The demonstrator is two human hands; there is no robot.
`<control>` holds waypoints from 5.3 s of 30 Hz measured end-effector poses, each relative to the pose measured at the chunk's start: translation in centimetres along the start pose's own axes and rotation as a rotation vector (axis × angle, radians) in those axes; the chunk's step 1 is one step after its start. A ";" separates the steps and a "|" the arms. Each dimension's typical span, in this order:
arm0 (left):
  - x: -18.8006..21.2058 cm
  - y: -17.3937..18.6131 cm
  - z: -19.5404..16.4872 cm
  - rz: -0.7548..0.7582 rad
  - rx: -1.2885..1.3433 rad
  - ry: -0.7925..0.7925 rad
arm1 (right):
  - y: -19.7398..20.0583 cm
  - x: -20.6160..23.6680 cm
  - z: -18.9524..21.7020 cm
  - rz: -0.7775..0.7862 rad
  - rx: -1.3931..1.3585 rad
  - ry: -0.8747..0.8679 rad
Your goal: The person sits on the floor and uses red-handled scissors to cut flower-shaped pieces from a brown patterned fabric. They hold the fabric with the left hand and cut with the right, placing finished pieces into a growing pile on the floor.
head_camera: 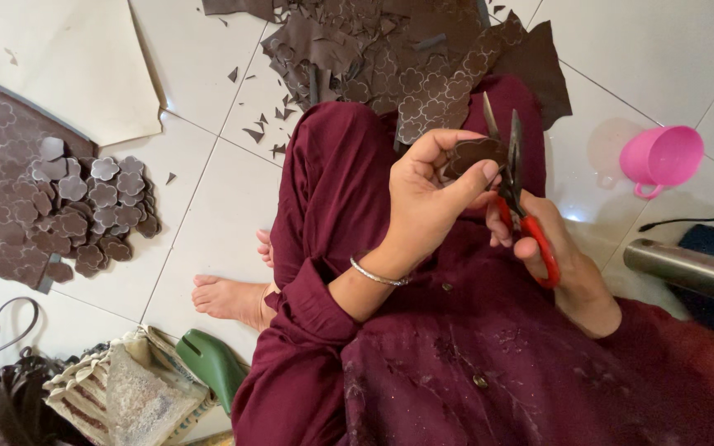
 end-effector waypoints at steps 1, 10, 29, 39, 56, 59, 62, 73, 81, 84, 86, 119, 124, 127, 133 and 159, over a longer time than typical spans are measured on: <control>0.0 0.0 -0.1 0.000 -0.003 -0.002 | 0.0 0.0 0.2 -0.001 -0.001 -0.018; 0.0 0.5 -0.3 0.025 -0.045 -0.084 | 0.1 -0.1 1.1 0.016 0.007 -0.034; -0.3 0.9 0.3 0.020 -0.007 -0.107 | 0.6 0.4 -1.7 -0.045 -0.126 -0.076; -0.3 1.4 0.1 0.078 -0.051 -0.042 | 1.7 0.1 1.8 0.063 -0.014 0.036; 0.1 0.7 0.1 0.021 -0.135 -0.079 | 0.2 0.3 3.0 0.080 -0.059 -0.026; 0.3 0.7 0.1 0.024 -0.129 -0.066 | -0.1 0.4 2.7 0.072 -0.093 -0.015; 0.3 0.5 0.2 0.028 -0.071 -0.050 | -0.3 0.1 1.8 0.071 -0.156 0.001; 0.1 0.8 0.3 0.014 -0.072 -0.038 | 1.0 0.8 -1.0 0.075 -0.185 -0.044; -0.1 1.2 -0.2 0.057 -0.044 -0.053 | 1.3 0.6 1.3 0.046 -0.058 0.034; -0.1 1.3 -0.1 0.092 -0.122 -0.060 | 1.7 -0.1 2.1 0.142 -0.023 0.032; -0.1 1.4 0.0 0.102 -0.128 -0.066 | 1.7 -0.2 2.4 0.155 0.020 0.015; 0.0 1.4 -0.6 0.065 -0.222 0.004 | 2.1 0.2 1.9 0.224 -0.081 -0.139; 0.0 1.5 -0.8 0.082 -0.268 0.005 | 2.0 0.8 1.6 0.151 -0.030 -0.171; -0.1 1.5 -1.1 0.085 -0.317 -0.015 | 2.7 0.5 1.5 0.189 0.040 -0.154; -0.1 1.3 -1.6 0.107 -0.263 -0.001 | 3.0 0.3 1.0 0.203 0.056 -0.096; -0.1 0.8 -1.4 0.088 -0.308 0.014 | 4.1 0.5 1.6 0.231 0.126 -0.117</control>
Point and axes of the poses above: each hand's wrist, its own x-axis away from the middle knuckle, its own y-axis out of the back of the hand, z = x × y, the point moved 1 cm from there along -x, towards the middle knuckle, and after that the axes turned 3 degrees about -x, right-handed, at the moved point
